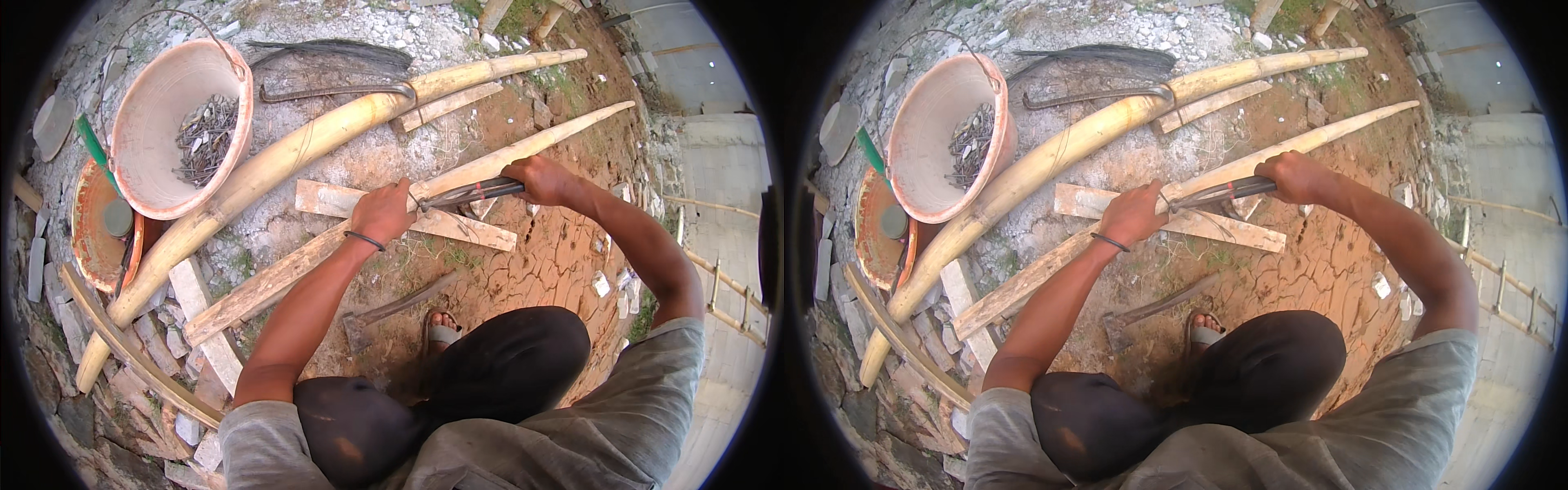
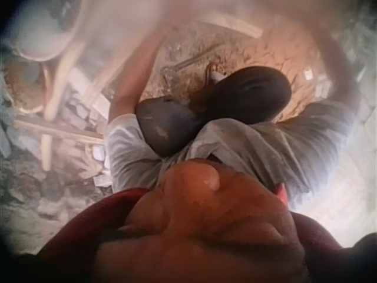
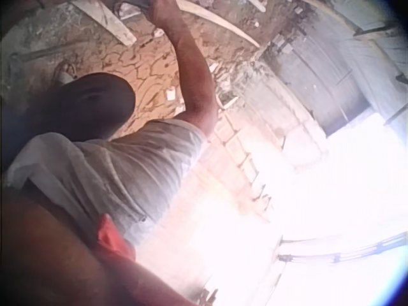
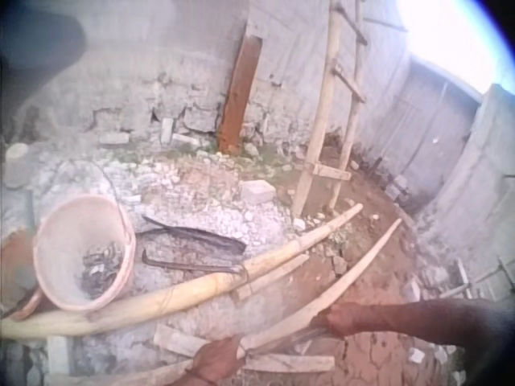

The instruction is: The person uses a hammer to drive nails into small wooden blocks and bamboo poles. They then use pliers to bend and secure wire around the joints to assemble a bamboo framework.

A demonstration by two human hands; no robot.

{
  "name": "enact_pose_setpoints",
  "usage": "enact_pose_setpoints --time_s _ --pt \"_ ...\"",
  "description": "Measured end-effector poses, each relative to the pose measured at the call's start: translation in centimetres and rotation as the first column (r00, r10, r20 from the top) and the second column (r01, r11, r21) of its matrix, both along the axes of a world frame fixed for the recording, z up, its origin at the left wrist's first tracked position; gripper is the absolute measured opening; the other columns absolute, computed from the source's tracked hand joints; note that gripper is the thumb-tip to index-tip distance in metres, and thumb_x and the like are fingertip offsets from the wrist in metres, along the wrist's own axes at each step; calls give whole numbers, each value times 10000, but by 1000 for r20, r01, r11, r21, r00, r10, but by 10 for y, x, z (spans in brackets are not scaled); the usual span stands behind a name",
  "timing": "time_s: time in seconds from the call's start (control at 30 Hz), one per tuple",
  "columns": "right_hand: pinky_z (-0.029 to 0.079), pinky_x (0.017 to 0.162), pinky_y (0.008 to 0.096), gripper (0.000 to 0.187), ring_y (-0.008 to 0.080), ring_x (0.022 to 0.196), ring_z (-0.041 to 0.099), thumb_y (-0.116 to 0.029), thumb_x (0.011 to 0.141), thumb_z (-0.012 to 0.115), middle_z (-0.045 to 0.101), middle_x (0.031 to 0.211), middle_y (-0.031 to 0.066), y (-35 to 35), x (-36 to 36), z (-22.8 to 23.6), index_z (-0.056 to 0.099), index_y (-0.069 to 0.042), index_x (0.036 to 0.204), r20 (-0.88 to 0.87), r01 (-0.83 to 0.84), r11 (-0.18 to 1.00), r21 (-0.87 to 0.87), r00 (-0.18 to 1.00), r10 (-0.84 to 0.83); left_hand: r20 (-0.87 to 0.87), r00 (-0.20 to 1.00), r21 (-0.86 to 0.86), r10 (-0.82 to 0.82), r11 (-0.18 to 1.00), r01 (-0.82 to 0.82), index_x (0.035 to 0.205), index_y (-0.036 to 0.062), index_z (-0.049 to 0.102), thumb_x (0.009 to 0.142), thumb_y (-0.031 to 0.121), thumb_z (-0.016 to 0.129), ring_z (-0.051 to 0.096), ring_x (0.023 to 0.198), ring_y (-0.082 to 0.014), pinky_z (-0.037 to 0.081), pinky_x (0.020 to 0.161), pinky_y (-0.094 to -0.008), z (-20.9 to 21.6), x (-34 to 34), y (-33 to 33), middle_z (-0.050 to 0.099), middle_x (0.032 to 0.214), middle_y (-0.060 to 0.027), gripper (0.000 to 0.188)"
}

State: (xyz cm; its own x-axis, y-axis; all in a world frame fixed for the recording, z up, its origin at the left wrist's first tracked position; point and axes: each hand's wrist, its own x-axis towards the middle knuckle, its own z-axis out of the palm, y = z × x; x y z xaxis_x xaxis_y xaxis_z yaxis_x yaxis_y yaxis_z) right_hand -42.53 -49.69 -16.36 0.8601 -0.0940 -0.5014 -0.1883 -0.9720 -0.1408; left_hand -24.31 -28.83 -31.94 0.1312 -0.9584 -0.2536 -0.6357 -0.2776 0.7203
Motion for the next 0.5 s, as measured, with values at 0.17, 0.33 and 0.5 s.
enact_pose_setpoints --time_s 0.17,0.33,0.5 --pt "525 543 402 413 233 581 644 -416 943 586 630 677 114 70 -21 31 633 -5 936 -270 344 935 93 912 -308 42 999 -52 10 999 -8 1090 6 536 802 235 683 641 987 -363 519 838 -440 -5 -4 2 655 1030 -205 396" --pt "446 577 297 550 157 653 525 -510 1007 402 577 794 65 117 -40 13 579 8 1068 -877 886 -363 288 92 -471 82 997 -61 13 998 -8 1102 19 544 793 234 682 647 993 -350 523 842 -439 -11 -6 1 659 1030 -200 401" --pt "524 679 336 429 183 789 620 -380 1019 453 632 859 114 127 -36 21 533 27 1130 -801 912 -192 362 199 -565 66 997 -71 35 997 -31 1159 42 546 774 315 706 649 1008 -347 523 851 -442 -7 -6 5 667 1053 -201 499"
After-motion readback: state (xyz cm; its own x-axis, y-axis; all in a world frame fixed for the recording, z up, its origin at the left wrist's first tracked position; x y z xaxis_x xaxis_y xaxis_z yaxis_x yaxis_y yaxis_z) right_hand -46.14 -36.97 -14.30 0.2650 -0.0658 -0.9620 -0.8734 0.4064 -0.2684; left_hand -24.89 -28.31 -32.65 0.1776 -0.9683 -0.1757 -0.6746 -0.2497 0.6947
